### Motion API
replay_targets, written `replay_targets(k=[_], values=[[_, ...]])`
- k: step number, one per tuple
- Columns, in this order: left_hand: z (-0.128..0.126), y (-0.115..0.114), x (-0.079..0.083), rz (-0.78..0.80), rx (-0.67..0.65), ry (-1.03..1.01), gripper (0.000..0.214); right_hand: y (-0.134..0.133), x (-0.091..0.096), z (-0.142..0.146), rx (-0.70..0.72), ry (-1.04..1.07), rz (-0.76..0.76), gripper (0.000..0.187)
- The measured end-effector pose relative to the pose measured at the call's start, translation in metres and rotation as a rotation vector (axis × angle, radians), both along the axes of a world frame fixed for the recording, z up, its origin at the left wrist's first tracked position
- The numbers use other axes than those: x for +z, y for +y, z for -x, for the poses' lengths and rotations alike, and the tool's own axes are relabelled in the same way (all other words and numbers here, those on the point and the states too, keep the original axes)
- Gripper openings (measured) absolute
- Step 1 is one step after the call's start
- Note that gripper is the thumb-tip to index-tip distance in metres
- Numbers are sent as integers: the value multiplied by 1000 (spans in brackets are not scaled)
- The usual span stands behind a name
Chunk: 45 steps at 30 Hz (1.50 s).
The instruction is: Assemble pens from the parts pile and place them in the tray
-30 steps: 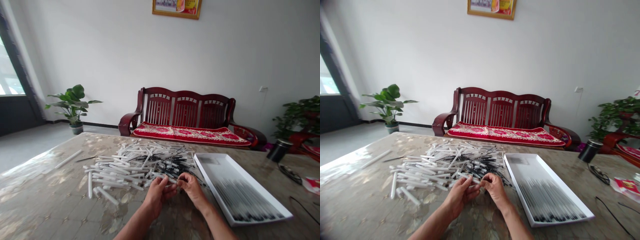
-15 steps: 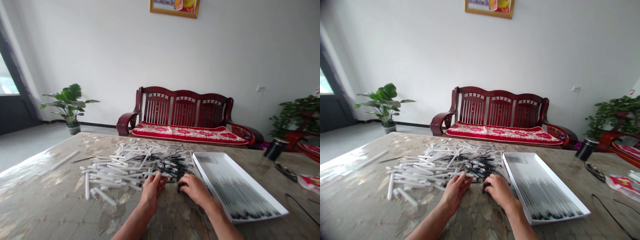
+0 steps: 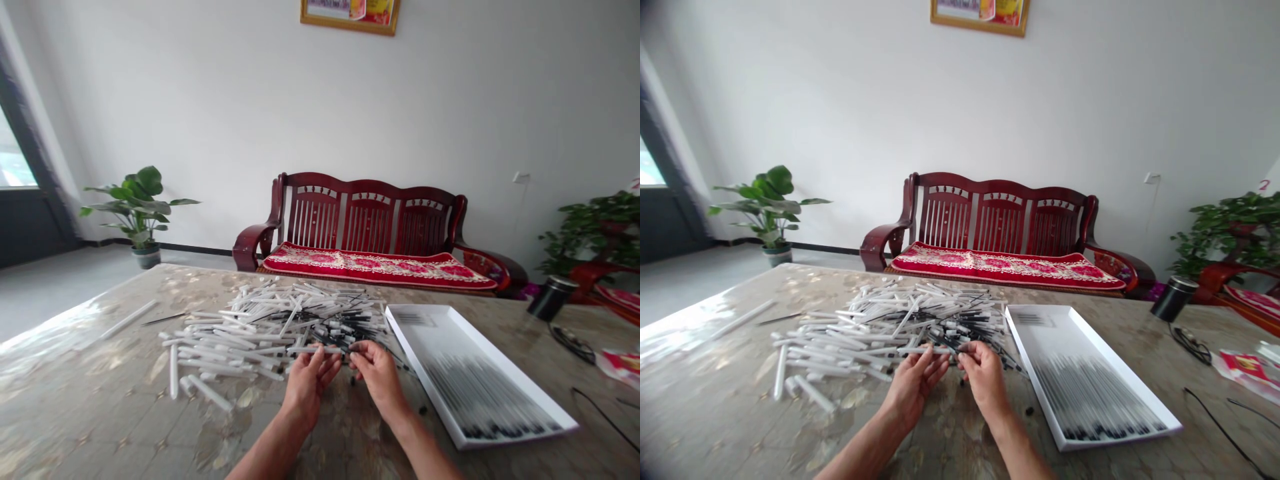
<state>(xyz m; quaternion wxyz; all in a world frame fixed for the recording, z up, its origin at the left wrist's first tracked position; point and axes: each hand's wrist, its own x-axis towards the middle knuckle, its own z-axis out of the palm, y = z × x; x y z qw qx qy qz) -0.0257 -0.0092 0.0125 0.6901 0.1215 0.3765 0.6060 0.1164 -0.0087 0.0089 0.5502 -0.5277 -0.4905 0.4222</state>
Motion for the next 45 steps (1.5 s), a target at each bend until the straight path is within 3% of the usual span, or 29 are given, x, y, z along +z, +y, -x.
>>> replay_targets(k=[22, 32, 37, 42, 45], values=[[-2, -2, -5, -25, -42, 18, 10, -1, -10, 6, -30, -106, -138, 17], [-2, -1, -15, -126, -34, 52, 31, -8, -10, 5, -135, -692, -286, 14], [-2, -2, -16, -174, -67, 93, 42, -9, -9, 10, -170, -877, -290, 30], [-2, -1, -17, -159, -71, 99, 44, -9, -1, 8, -98, -806, -176, 39], [-2, 0, -16, -143, -58, 96, 41, -11, 3, 6, -49, -706, -207, 33]])
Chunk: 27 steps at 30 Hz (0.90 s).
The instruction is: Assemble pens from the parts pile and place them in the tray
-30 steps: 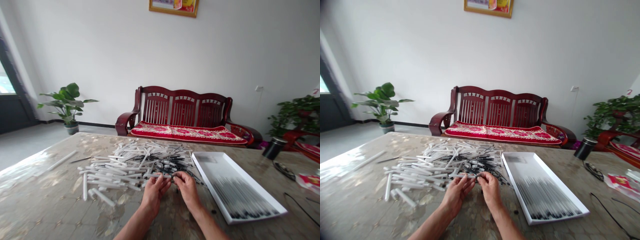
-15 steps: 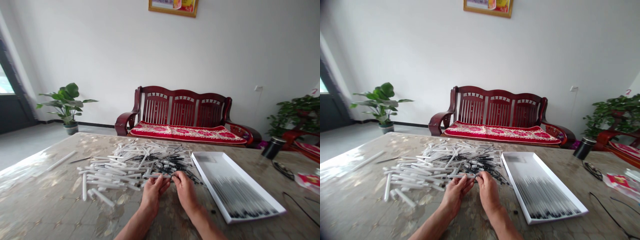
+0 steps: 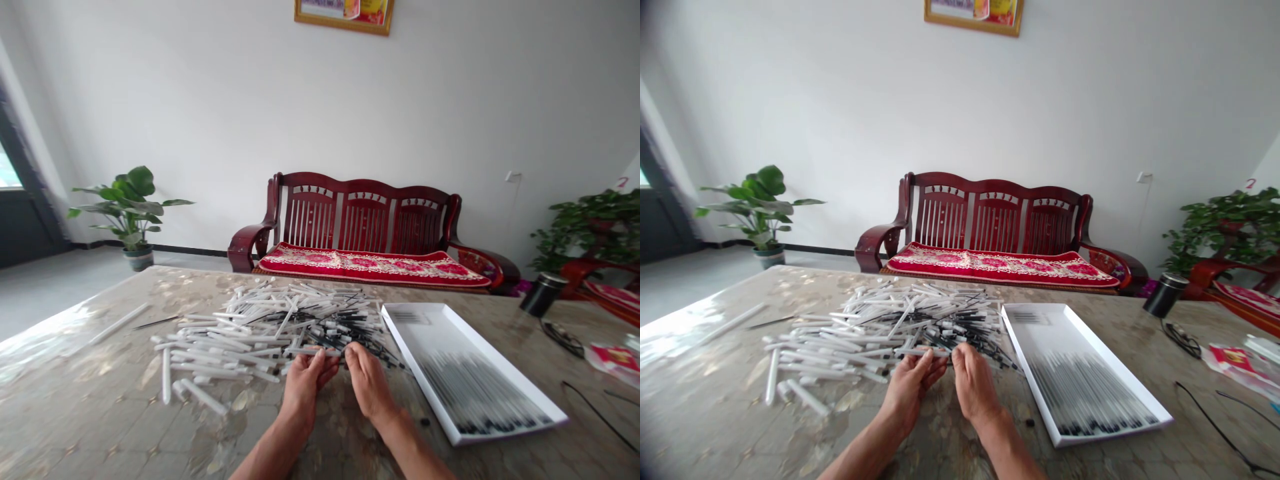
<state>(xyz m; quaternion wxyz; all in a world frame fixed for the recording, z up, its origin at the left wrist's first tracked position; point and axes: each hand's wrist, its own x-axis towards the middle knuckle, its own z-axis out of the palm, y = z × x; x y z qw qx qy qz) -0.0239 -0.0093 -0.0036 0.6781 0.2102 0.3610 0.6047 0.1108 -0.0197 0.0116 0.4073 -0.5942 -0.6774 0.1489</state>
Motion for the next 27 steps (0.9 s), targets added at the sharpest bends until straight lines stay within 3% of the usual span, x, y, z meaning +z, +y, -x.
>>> replay_targets(k=[3, 9, 15, 20, 24, 27], values=[[0, -1, 1, -2, -14, 2, 38, 0, -1, -1, 31, 23, -33, 22], [-1, -1, 1, 12, -26, 21, 35, 2, -5, -2, -35, 8, 45, 44], [-1, -1, 3, 24, -25, 10, 34, 2, -4, -4, 37, 43, 4, 29], [-2, -3, 5, 19, -26, 33, 34, 1, -1, -4, -12, 72, 110, 46], [-1, -3, 6, 13, -18, 22, 35, 1, 0, -4, 45, 52, 23, 32], [-1, -3, 6, -1, -38, 27, 39, 2, -3, -3, 4, 45, 58, 38]])
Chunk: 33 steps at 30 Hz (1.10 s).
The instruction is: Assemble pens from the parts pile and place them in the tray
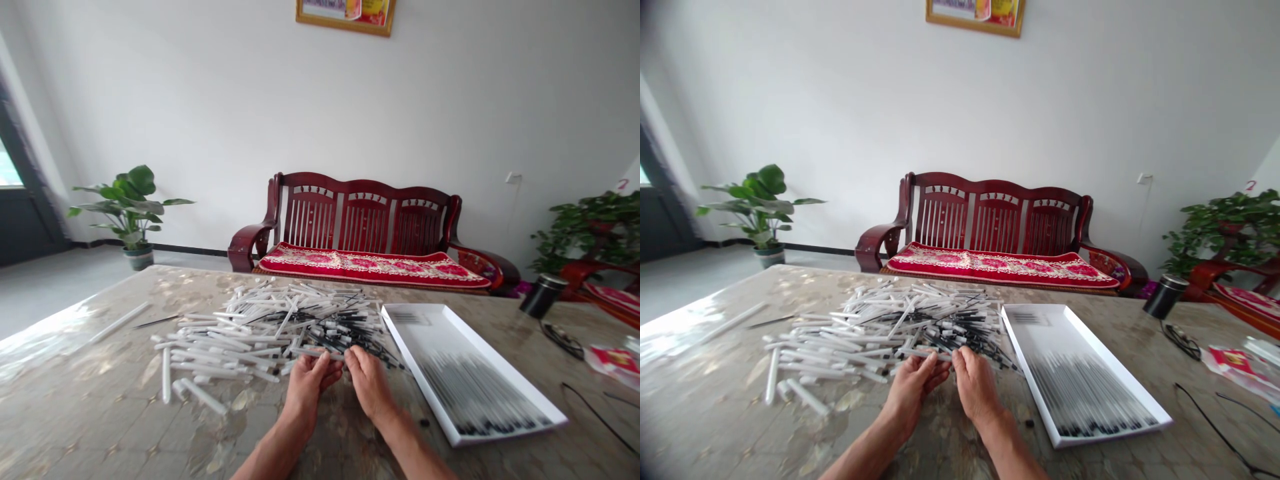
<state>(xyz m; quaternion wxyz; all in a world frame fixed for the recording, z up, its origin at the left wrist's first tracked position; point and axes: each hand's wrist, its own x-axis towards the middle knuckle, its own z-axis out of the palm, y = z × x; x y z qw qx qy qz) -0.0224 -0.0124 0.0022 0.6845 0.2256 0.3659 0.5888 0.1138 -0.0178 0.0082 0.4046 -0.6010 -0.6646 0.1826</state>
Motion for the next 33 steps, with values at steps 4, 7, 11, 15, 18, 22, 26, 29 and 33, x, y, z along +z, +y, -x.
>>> replay_targets(k=[4, 7, 11, 15, 18, 22, 26, 29, 33], values=[[0, 0, -1, 3, 17, 16, 39, -1, 0, 1, -2, 32, 60, 45], [0, 0, -2, -4, 24, 20, 38, -2, 2, 2, 25, 13, -6, 34], [0, -1, -1, -18, 21, 42, 42, 0, 0, 2, -3, 83, 59, 44], [0, 0, -2, -29, 35, 42, 43, 1, -1, 3, 31, 118, 57, 43], [1, -1, -1, -48, 26, 45, 47, -1, 1, 5, 69, 228, 96, 40], [0, -3, 5, -104, 22, 76, 48, -2, 3, 9, 85, 516, 322, 41], [1, -5, 14, -137, -76, 91, 45, 1, 7, 2, 75, 647, 331, 43], [4, -5, 18, -77, -178, 97, 38, 2, 13, -8, 114, 684, 298, 44], [10, -9, 21, 51, -509, 79, 44, 1, 19, -15, 179, 563, 268, 42]])
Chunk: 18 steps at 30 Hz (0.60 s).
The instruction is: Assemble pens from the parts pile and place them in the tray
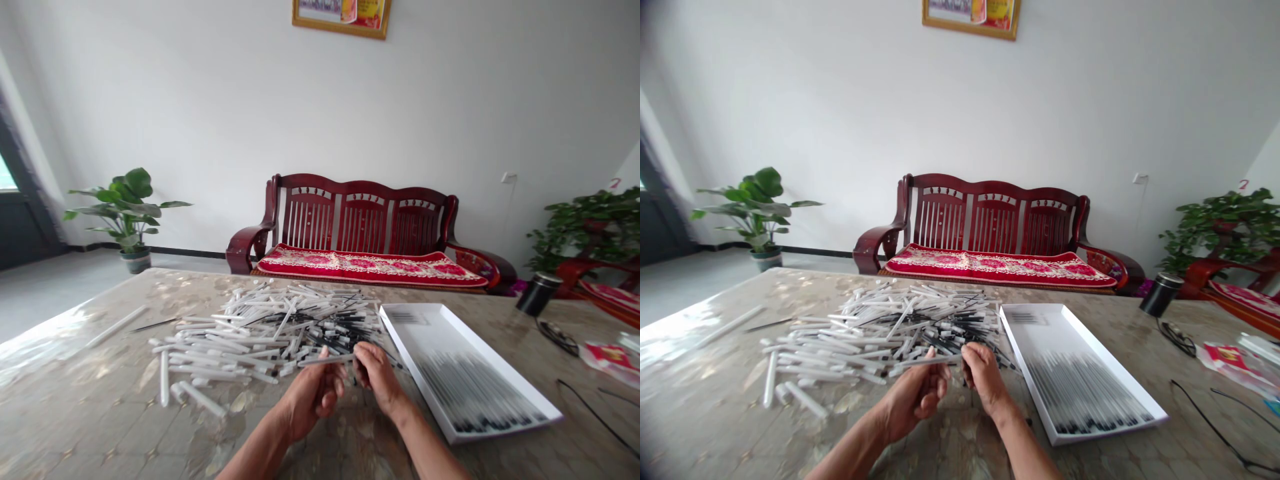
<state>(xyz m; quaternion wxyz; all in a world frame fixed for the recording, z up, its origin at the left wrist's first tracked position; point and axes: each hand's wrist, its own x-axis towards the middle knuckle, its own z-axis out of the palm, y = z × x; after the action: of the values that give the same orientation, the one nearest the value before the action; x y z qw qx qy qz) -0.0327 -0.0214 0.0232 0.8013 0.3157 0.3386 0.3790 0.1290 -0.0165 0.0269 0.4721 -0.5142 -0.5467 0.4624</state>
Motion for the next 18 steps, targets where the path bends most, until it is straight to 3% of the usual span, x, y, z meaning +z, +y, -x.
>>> replay_targets(k=[3, 6, 8, 13, 15, 18], values=[[2, -6, 1, -17, -167, 0, 43, 0, -2, 2, 9, -19, -29, 40], [0, -8, -2, -54, -166, 3, 40, 2, -10, 4, 3, -11, -43, 40], [-2, -4, -3, -38, -33, -29, 37, 5, -16, 3, -42, -74, -89, 38], [4, 15, -1, -29, 632, -120, 37, 9, -24, 5, -157, -538, -385, 17], [9, 21, -1, -41, 775, -117, 35, 8, -22, 12, -124, -715, -441, 19], [13, 23, -4, -59, 853, -87, 28, 6, -16, 26, -107, -942, -461, 21]])
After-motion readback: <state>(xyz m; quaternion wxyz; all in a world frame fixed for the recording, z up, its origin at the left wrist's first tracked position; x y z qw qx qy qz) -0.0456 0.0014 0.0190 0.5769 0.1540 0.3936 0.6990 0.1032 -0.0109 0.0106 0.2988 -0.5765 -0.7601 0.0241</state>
